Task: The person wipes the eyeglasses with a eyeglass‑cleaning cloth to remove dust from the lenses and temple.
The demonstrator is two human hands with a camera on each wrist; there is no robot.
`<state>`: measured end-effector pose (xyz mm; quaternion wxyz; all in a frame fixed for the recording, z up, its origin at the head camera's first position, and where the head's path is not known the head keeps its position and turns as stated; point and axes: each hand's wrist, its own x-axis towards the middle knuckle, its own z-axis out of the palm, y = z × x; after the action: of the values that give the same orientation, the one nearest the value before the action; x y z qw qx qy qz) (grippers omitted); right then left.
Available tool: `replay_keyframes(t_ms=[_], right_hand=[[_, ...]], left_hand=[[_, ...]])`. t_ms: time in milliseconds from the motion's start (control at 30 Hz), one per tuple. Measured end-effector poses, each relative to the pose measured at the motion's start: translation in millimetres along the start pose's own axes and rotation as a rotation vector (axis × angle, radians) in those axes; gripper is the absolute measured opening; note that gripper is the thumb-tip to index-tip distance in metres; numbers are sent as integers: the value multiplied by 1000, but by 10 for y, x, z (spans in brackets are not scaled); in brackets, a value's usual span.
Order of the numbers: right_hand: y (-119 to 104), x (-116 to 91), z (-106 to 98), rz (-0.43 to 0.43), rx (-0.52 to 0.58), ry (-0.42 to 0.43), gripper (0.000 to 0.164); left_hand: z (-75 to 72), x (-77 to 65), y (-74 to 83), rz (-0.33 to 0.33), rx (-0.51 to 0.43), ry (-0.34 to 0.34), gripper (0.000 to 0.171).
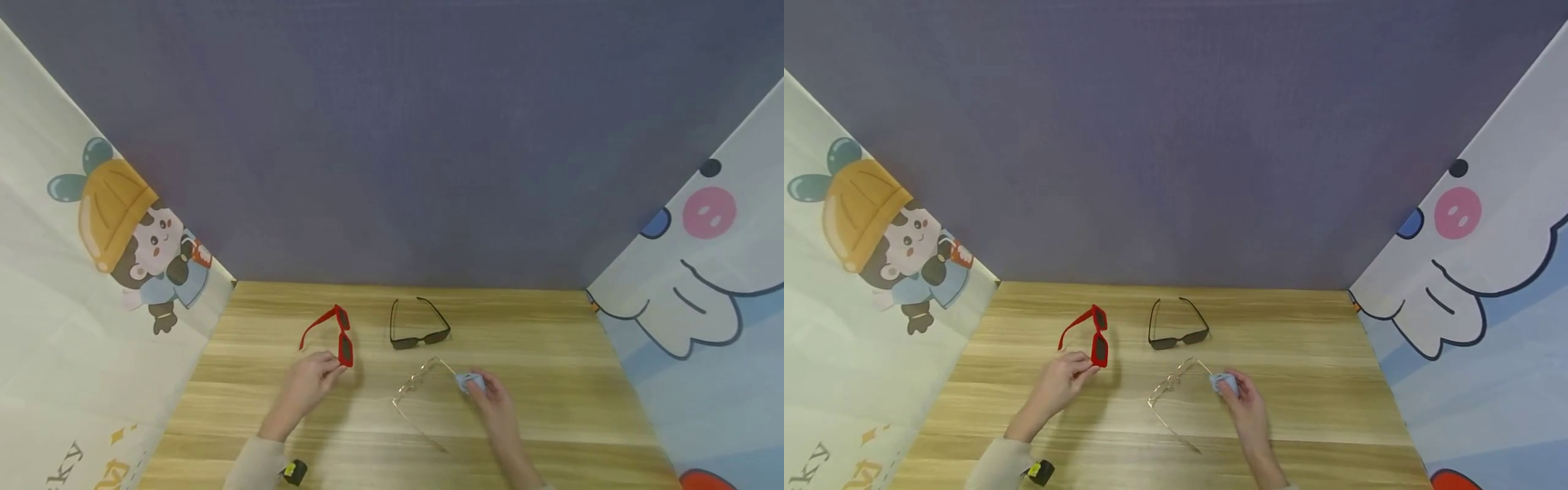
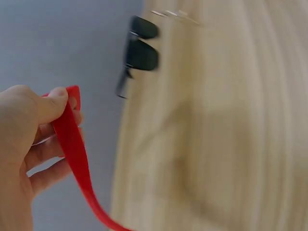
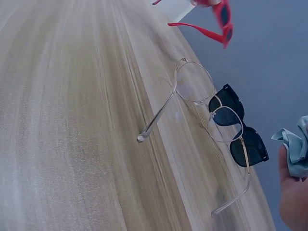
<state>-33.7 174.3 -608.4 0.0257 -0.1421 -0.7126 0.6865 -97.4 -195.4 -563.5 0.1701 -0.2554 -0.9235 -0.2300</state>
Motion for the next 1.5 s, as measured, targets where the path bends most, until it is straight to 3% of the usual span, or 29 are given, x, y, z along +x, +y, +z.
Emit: replay_keyframes(t_ms=[267, 533, 1000, 1333, 1500], right_hand=[[27, -17, -19, 2, -27, 25, 43], [32, -41, -34, 12, -23, 28, 43], [-15, -80, -20, 25, -1, -3, 44], [47, -78, -55, 12, -24, 0, 47], [50, -78, -58, 2, -29, 0, 47]], left_hand=[[253, -158, -192, 68, 245, 0, 11], [425, -272, -357, 73, 352, -49, 9], [499, -327, -360, 45, 358, -49, 15], [482, -280, -296, -6, 308, 26, 22], [432, -197, -237, -29, 323, 148, 19]])
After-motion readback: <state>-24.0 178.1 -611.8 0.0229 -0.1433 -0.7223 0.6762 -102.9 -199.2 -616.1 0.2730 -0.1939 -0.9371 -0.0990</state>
